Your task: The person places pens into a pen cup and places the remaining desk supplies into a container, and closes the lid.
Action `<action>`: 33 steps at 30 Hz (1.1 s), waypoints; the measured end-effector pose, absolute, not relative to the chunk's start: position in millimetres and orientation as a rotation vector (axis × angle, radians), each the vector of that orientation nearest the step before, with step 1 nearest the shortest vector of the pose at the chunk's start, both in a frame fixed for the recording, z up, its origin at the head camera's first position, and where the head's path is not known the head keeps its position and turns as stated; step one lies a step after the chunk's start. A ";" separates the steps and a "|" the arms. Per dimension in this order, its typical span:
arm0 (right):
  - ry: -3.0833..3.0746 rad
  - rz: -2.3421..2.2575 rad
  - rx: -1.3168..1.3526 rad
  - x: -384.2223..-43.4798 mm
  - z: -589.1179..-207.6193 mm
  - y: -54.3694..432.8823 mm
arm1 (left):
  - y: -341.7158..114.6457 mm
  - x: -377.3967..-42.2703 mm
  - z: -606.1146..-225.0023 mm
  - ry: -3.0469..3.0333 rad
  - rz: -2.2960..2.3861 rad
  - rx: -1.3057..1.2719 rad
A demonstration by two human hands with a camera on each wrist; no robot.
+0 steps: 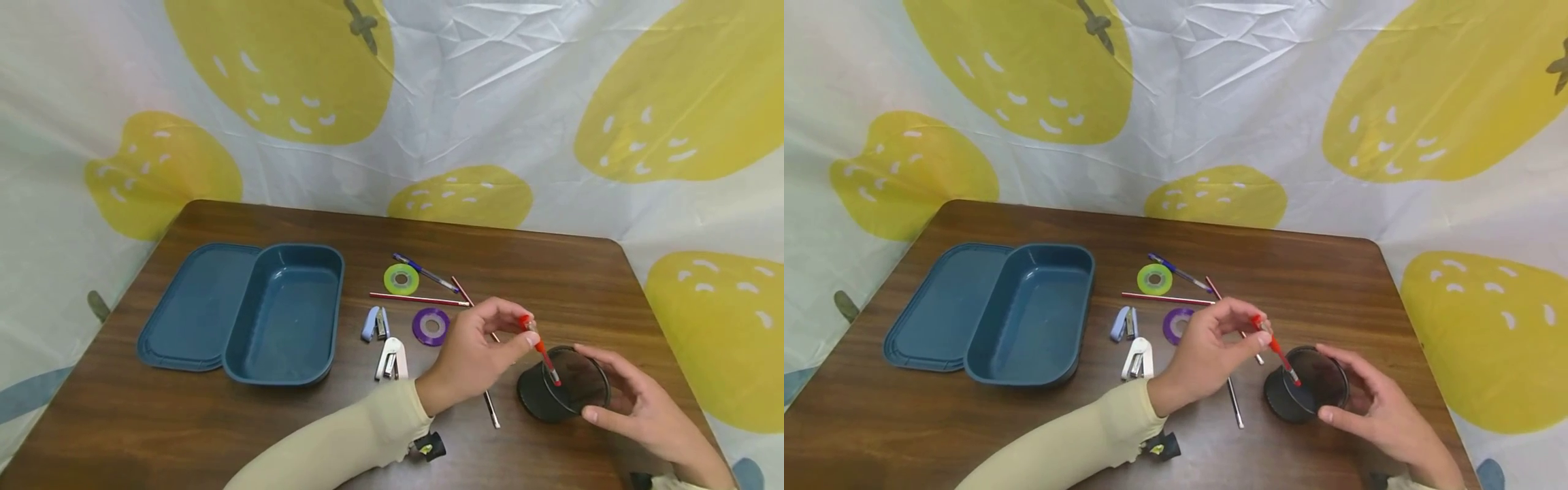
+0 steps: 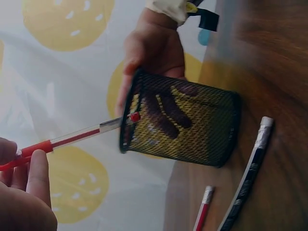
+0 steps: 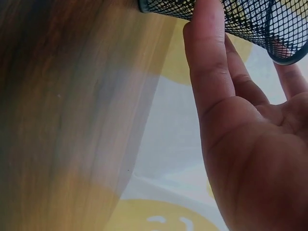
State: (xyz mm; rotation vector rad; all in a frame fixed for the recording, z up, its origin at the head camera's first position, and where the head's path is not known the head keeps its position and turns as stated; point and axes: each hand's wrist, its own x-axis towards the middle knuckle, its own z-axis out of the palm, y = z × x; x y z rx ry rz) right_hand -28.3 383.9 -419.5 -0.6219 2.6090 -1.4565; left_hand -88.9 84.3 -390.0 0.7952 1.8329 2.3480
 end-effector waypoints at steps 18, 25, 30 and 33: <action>2.574 -1.498 -0.590 -28.2 -421.5 384.1 | 94.1 -84.7 -406.0 2.008 2.121 0.821; 2.584 -1.502 -0.592 -28.6 -419.5 383.7 | 92.6 -86.8 -405.5 2.009 2.114 0.827; 2.589 -1.500 -0.591 -28.7 -420.1 383.6 | 89.0 -87.6 -406.4 1.971 2.126 0.781; 2.587 -1.500 -0.591 -28.5 -421.2 383.6 | 86.0 -88.5 -408.1 1.964 2.128 0.762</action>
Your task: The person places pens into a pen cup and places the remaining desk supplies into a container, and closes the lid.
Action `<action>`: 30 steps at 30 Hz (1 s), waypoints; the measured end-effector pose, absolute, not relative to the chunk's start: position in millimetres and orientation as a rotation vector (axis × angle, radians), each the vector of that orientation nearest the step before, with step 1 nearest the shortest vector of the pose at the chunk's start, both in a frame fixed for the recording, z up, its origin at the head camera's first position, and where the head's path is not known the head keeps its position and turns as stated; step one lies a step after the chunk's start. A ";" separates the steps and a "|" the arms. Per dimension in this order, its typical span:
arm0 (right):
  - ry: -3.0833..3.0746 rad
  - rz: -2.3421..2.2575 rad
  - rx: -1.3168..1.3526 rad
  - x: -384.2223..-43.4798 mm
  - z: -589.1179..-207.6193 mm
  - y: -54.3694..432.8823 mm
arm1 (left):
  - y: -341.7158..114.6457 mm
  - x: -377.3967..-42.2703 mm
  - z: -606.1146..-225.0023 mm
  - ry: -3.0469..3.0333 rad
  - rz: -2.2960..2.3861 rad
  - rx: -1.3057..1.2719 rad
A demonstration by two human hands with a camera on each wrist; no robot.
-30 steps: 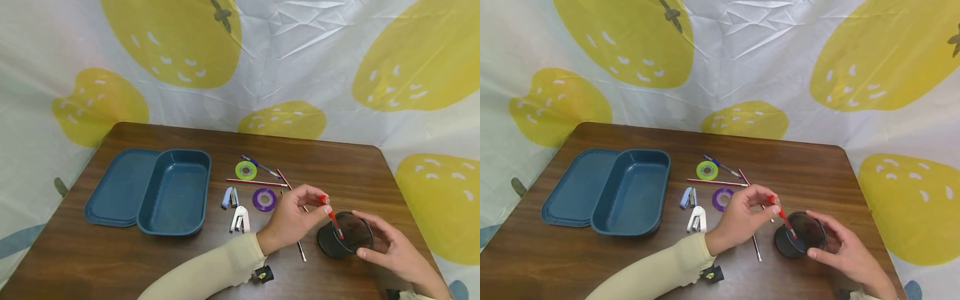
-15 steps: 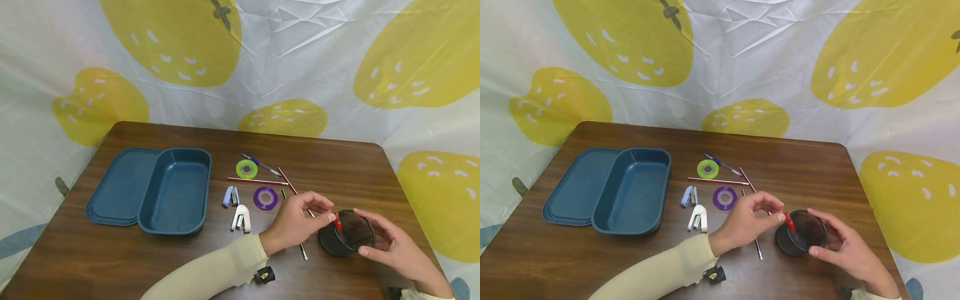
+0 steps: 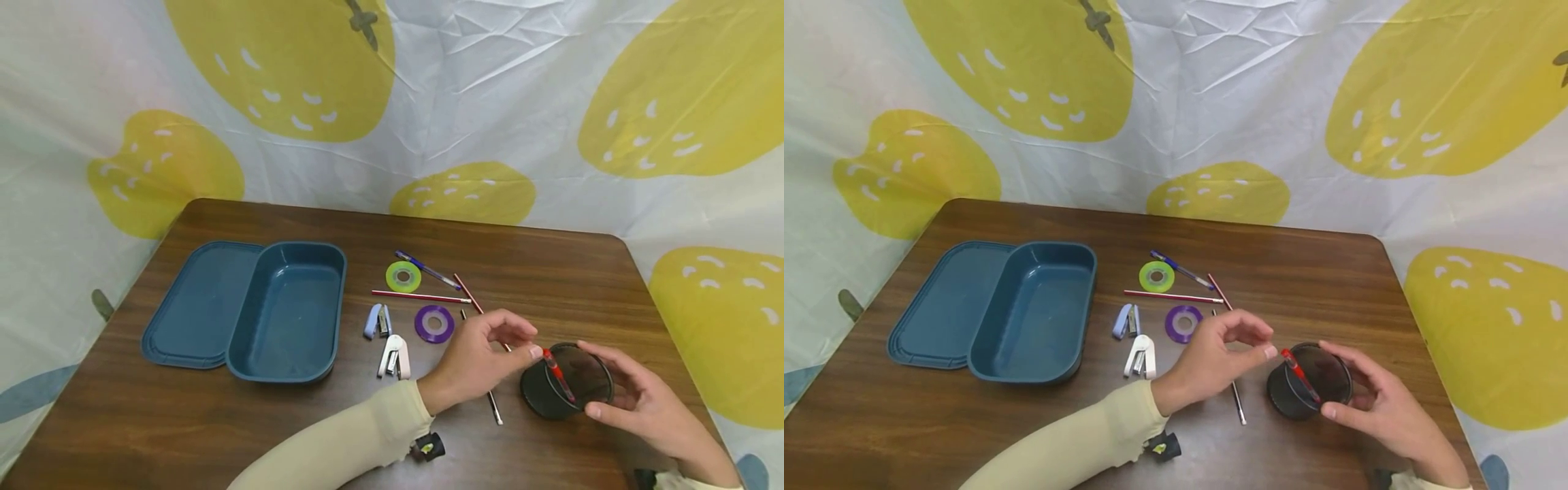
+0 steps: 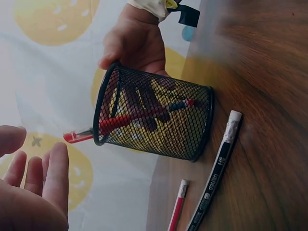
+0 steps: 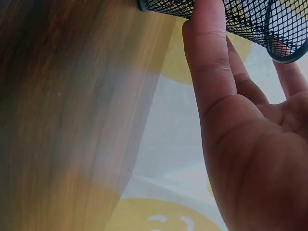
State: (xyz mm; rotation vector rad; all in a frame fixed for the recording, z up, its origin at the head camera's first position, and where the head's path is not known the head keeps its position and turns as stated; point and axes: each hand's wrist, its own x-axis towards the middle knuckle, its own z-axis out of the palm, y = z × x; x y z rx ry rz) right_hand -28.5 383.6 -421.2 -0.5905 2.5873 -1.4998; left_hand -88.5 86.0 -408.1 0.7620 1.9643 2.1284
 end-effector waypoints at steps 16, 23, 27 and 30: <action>2.604 -1.483 -0.602 -27.3 -421.0 382.5 | 71.2 -90.8 -421.3 2.086 2.002 0.503; 2.613 -1.481 -0.590 -26.2 -421.9 382.4 | 67.4 -91.4 -428.5 2.112 1.932 0.427; 2.606 -1.499 -0.572 -25.3 -423.6 382.4 | 65.0 -90.8 -431.5 2.156 1.831 0.380; 2.598 -1.509 -0.575 -26.1 -423.8 381.9 | 63.7 -91.8 -437.1 2.205 1.779 0.367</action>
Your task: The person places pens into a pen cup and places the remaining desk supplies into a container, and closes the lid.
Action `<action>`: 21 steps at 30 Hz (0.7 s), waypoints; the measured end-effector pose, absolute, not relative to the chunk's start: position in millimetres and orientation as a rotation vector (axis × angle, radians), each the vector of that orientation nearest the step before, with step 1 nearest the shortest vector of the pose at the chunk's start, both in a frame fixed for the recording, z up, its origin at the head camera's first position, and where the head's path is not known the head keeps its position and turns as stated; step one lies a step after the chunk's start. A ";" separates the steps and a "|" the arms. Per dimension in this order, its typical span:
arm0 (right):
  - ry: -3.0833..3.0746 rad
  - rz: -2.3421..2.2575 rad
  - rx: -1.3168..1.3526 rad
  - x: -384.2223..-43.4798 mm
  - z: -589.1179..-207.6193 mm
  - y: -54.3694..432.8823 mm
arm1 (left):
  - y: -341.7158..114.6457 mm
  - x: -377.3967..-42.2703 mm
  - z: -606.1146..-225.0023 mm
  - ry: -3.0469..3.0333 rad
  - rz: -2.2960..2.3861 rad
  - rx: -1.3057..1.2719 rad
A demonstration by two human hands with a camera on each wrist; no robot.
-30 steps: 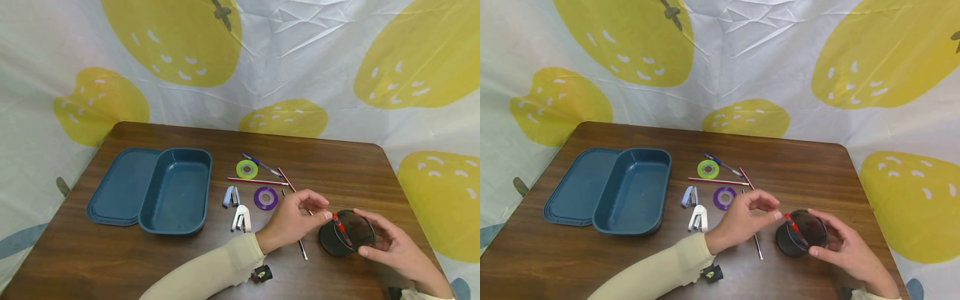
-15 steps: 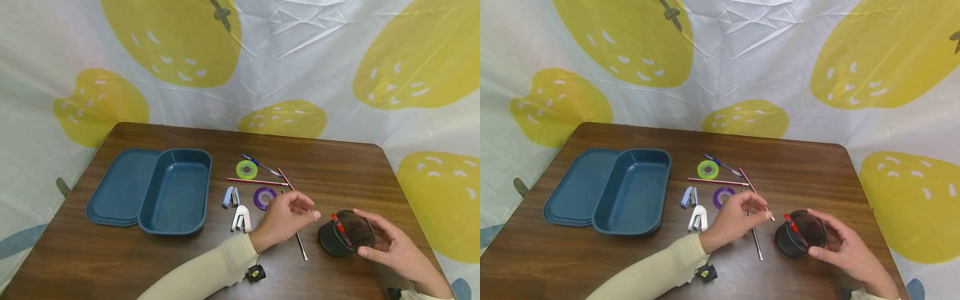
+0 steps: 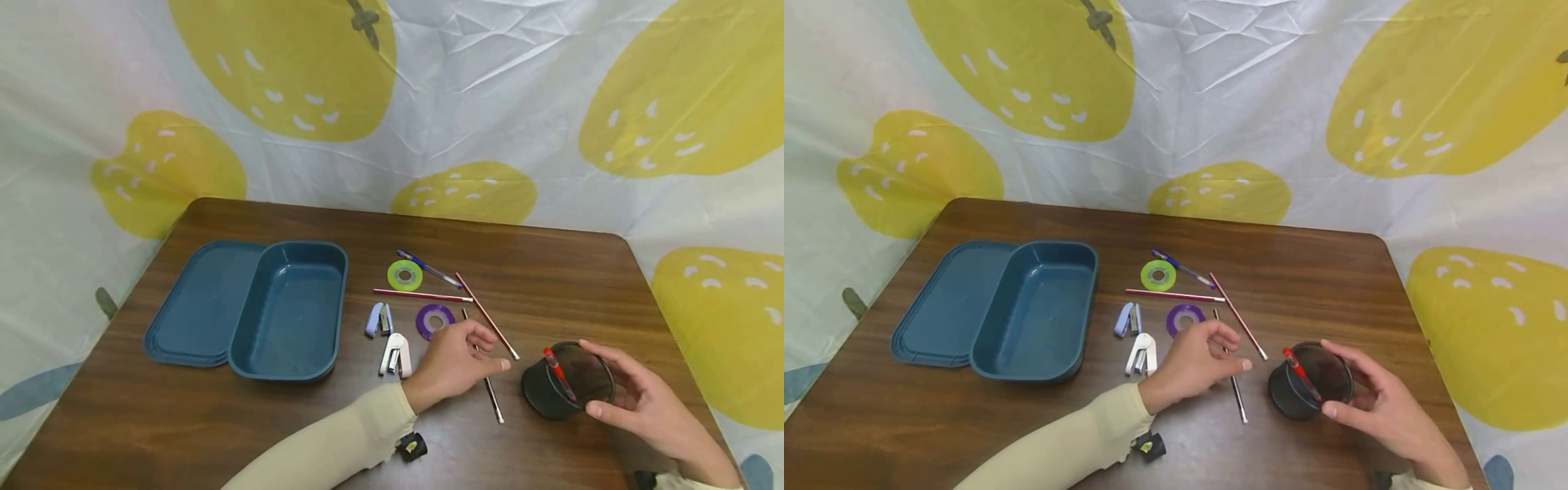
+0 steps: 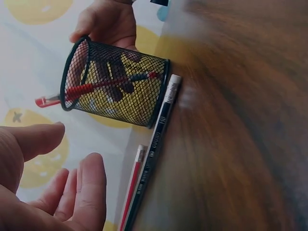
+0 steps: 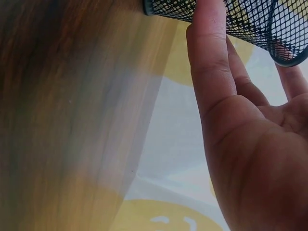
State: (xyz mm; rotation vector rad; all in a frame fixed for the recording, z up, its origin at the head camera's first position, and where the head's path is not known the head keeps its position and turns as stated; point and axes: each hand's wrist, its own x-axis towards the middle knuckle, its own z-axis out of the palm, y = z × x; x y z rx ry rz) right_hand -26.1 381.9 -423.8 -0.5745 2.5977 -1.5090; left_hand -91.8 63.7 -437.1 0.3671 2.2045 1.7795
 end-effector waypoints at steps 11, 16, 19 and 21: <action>2.587 -1.522 -0.577 -26.1 -424.2 380.5 | 61.8 -92.5 -442.2 2.307 1.625 0.290; 2.573 -1.535 -0.585 -26.9 -425.5 381.6 | 61.7 -93.2 -444.9 2.367 1.556 0.277; 2.578 -1.533 -0.581 -27.0 -425.9 381.9 | 61.5 -94.4 -447.4 2.382 1.526 0.262; 2.588 -1.525 -0.578 -26.8 -425.7 382.0 | 61.2 -95.2 -449.0 2.388 1.512 0.261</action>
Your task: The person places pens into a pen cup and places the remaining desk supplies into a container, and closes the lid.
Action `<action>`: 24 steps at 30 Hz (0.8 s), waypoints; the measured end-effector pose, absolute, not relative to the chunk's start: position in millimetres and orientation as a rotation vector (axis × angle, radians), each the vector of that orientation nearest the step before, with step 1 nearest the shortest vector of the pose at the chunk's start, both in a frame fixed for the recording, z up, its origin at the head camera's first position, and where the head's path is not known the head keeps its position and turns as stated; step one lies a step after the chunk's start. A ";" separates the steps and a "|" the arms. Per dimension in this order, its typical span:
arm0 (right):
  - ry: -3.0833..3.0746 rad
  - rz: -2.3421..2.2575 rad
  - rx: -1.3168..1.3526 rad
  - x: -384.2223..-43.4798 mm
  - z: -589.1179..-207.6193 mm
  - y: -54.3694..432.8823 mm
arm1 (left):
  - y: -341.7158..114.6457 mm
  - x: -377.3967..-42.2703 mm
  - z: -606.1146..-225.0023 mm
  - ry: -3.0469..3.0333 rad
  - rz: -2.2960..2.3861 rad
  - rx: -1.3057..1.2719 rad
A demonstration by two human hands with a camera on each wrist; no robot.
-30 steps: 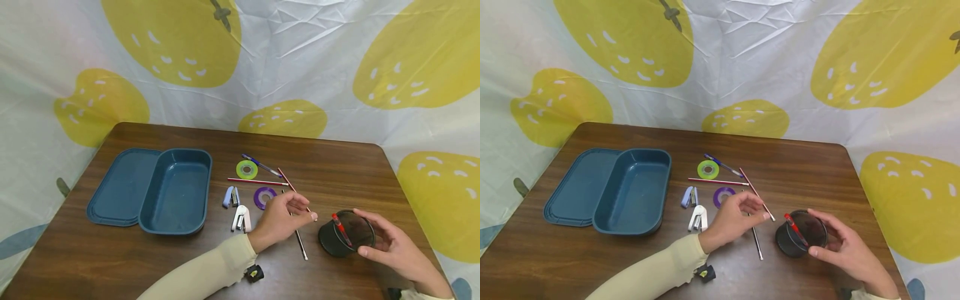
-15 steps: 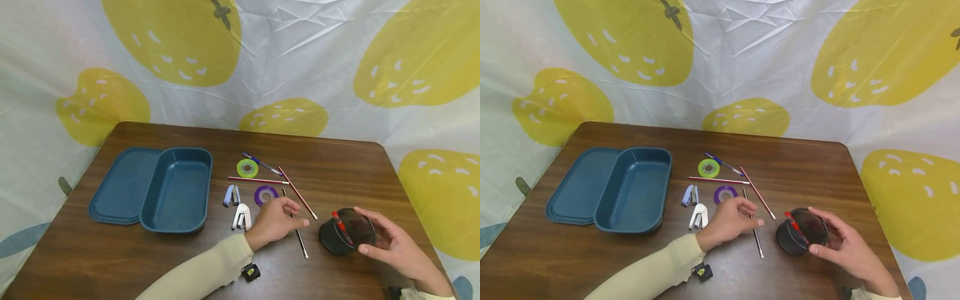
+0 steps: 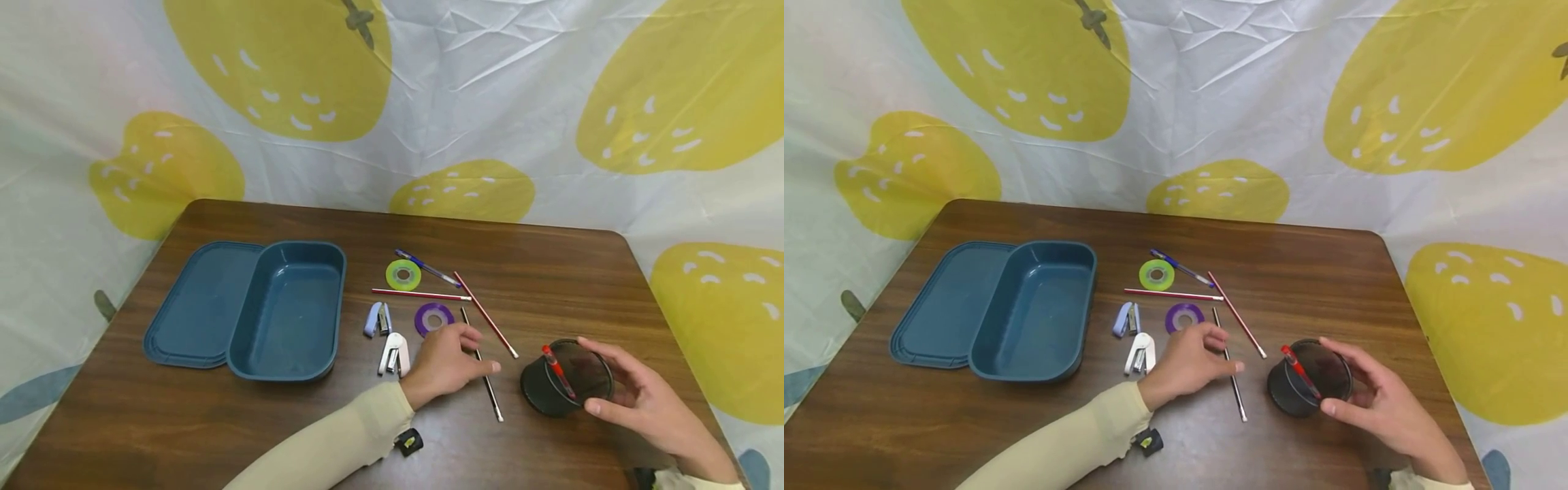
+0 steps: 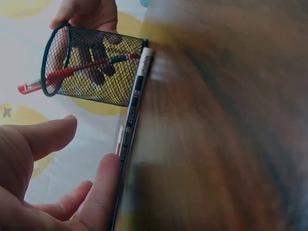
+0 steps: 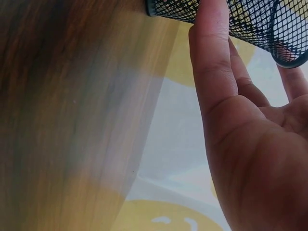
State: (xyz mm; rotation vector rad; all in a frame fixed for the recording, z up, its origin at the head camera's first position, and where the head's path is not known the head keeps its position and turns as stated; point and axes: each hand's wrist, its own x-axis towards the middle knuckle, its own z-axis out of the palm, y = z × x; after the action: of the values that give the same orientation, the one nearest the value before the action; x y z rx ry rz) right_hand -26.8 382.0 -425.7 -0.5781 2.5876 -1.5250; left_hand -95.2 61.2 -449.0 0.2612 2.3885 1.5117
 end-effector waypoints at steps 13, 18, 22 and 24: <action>2.556 -1.554 -0.589 -26.7 -425.7 382.7 | 59.5 -96.2 -454.5 2.461 1.396 0.510; 2.551 -1.558 -0.580 -25.7 -425.5 381.9 | 60.7 -94.6 -453.9 2.461 1.346 0.453; 2.562 -1.548 -0.569 -25.1 -424.6 380.7 | 61.7 -94.6 -455.7 2.460 1.352 0.362; 2.565 -1.545 -0.567 -25.2 -424.2 380.4 | 62.2 -95.2 -456.8 2.457 1.360 0.323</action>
State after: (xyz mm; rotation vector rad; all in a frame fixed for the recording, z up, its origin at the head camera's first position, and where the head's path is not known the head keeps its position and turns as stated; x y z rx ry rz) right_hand -25.2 380.4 -424.2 -0.5675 2.5650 -1.5454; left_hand -95.2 62.2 -456.8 0.3234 2.4573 1.3604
